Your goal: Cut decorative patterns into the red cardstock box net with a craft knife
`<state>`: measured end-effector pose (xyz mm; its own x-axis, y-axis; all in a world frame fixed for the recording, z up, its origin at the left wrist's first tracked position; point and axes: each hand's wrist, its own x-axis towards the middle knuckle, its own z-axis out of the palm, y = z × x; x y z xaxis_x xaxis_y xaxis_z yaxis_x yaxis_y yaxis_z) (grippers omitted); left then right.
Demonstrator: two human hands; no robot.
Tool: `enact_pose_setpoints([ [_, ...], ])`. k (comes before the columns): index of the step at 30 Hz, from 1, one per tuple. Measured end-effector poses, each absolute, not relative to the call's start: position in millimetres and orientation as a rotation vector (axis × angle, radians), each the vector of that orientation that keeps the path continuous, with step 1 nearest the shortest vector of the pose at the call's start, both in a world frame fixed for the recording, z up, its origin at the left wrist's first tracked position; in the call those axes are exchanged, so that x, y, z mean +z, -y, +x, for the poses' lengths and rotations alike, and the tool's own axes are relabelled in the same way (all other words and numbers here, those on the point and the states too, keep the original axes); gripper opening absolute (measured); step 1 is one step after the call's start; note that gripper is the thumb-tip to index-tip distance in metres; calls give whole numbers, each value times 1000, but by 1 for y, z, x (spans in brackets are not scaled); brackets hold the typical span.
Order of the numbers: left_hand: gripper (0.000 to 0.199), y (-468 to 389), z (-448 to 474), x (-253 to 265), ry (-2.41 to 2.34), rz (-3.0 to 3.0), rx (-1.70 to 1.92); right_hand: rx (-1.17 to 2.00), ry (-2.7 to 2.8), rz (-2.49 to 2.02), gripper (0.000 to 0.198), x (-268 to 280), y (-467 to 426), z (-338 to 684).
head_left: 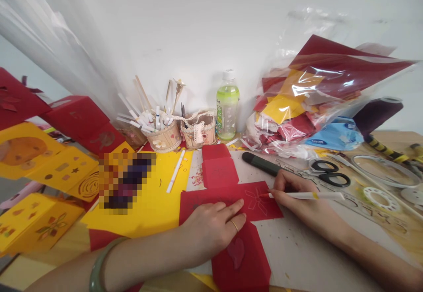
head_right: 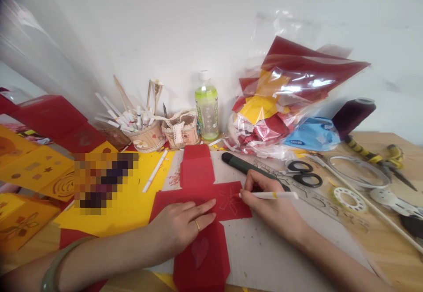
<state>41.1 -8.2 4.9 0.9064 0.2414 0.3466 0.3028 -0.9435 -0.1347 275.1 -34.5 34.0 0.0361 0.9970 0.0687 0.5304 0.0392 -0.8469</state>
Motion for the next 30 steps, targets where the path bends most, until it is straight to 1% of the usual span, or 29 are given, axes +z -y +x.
enact_pose_setpoints([
  [9, 24, 8, 41, 7, 410, -2885, -491, 791, 1589, -1576, 22, 34, 35, 276],
  [17, 24, 8, 41, 7, 404, -2879, -460, 641, 1610, -1604, 23, 28, 31, 279],
  [24, 25, 8, 41, 7, 402, -2895, -403, 624, 1630, -1608, 23, 24, 30, 279],
  [30, 24, 8, 41, 6, 408, -2889, -452, 667, 1627, -1615, 23, 29, 32, 279],
])
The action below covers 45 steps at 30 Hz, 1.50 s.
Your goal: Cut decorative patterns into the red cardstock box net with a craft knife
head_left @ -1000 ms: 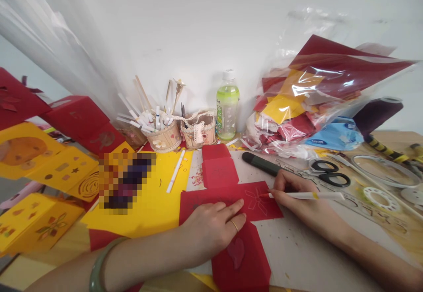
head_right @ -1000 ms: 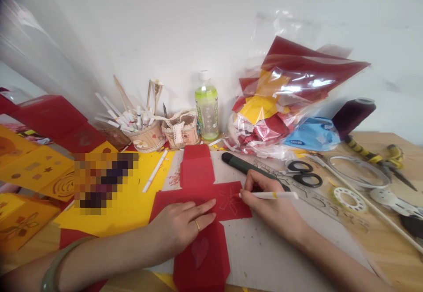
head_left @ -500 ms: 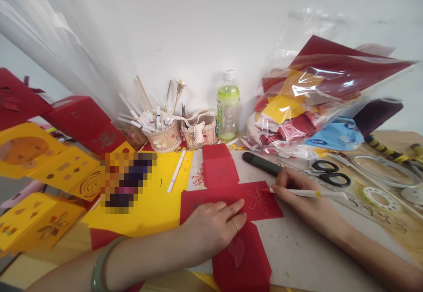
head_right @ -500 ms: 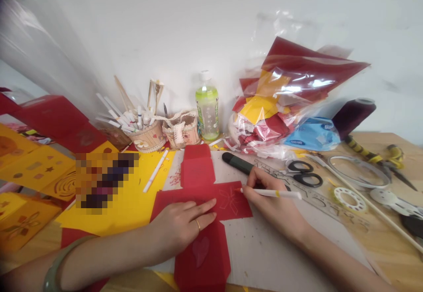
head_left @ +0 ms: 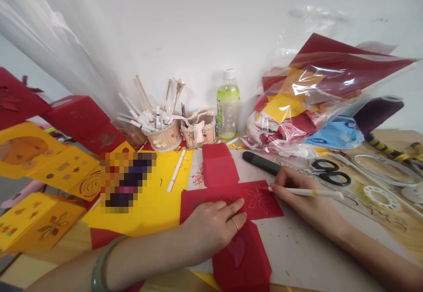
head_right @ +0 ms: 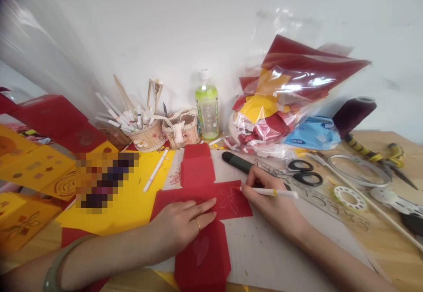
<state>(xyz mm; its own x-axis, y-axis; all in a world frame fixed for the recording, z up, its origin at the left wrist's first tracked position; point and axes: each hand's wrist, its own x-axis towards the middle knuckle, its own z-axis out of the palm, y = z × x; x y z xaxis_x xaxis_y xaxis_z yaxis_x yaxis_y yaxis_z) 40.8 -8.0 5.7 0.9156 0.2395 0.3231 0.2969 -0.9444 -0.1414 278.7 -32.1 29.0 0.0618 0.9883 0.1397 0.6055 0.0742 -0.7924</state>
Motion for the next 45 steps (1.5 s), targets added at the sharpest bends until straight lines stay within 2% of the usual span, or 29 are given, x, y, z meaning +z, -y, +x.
enact_pose_setpoints([
  [27, 24, 9, 41, 8, 405, -2871, -492, 767, 1583, -1611, 22, 33, 34, 277],
  [45, 24, 8, 41, 7, 407, -2872, -478, 710, 1611, -1589, 23, 28, 31, 277],
])
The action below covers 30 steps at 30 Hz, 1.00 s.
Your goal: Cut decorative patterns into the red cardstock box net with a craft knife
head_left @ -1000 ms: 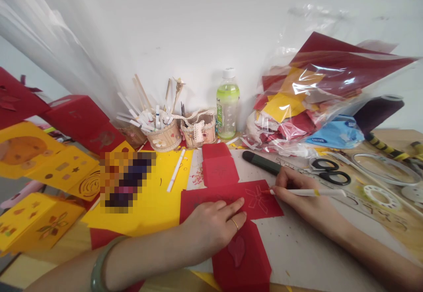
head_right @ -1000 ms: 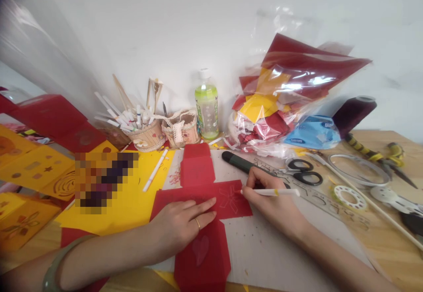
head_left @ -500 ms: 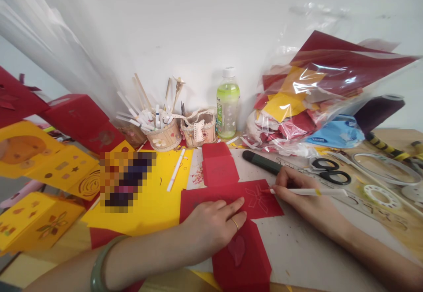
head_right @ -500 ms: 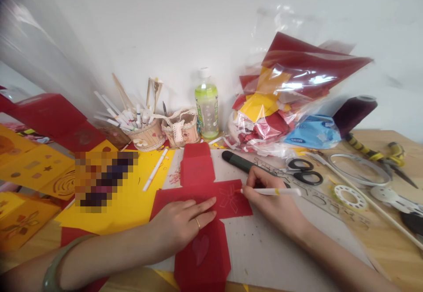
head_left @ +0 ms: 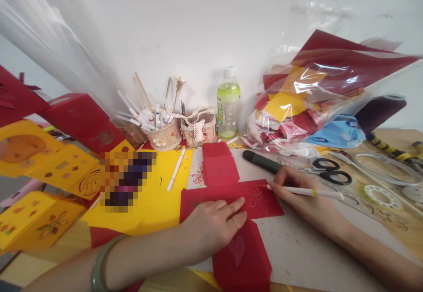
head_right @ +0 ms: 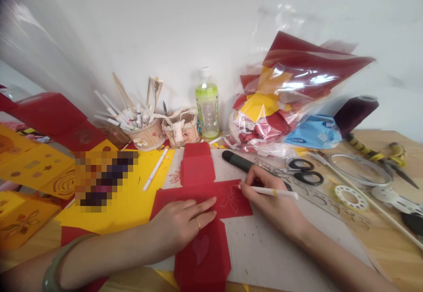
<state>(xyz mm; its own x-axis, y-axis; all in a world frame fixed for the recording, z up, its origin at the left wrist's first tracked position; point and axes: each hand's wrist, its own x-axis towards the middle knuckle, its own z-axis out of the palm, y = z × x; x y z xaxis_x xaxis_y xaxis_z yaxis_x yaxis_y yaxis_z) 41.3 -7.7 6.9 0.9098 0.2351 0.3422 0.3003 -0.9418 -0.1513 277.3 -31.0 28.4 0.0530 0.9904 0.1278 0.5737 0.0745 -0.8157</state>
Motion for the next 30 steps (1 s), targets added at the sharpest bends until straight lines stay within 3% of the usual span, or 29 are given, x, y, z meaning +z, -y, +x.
enact_pose_setpoints([
  [30, 23, 8, 41, 8, 408, -2872, -496, 644, 1615, -1611, 21, 25, 30, 279],
])
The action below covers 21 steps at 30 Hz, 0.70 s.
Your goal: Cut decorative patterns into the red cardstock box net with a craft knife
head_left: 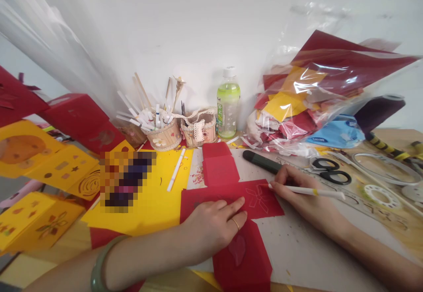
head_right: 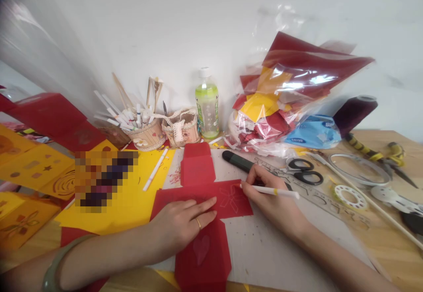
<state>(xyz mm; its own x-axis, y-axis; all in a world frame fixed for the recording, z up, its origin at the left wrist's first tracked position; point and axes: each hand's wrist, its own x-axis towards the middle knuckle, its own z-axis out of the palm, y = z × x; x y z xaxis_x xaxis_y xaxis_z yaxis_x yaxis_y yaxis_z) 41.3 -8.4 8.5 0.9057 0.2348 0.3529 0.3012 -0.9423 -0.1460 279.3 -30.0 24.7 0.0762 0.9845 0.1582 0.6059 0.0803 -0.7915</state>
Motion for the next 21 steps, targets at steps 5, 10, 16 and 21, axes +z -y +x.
enact_pose_setpoints([
  [5, 23, 8, 41, 8, 406, -2869, -480, 665, 1613, -1606, 23, 28, 31, 277],
  [10, 24, 9, 41, 8, 410, -2875, -456, 667, 1629, -1596, 24, 29, 32, 278],
  [16, 24, 9, 41, 10, 399, -2876, -433, 678, 1628, -1606, 24, 26, 32, 279],
  [21, 24, 8, 41, 8, 411, -2868, -470, 637, 1631, -1605, 23, 26, 32, 280],
])
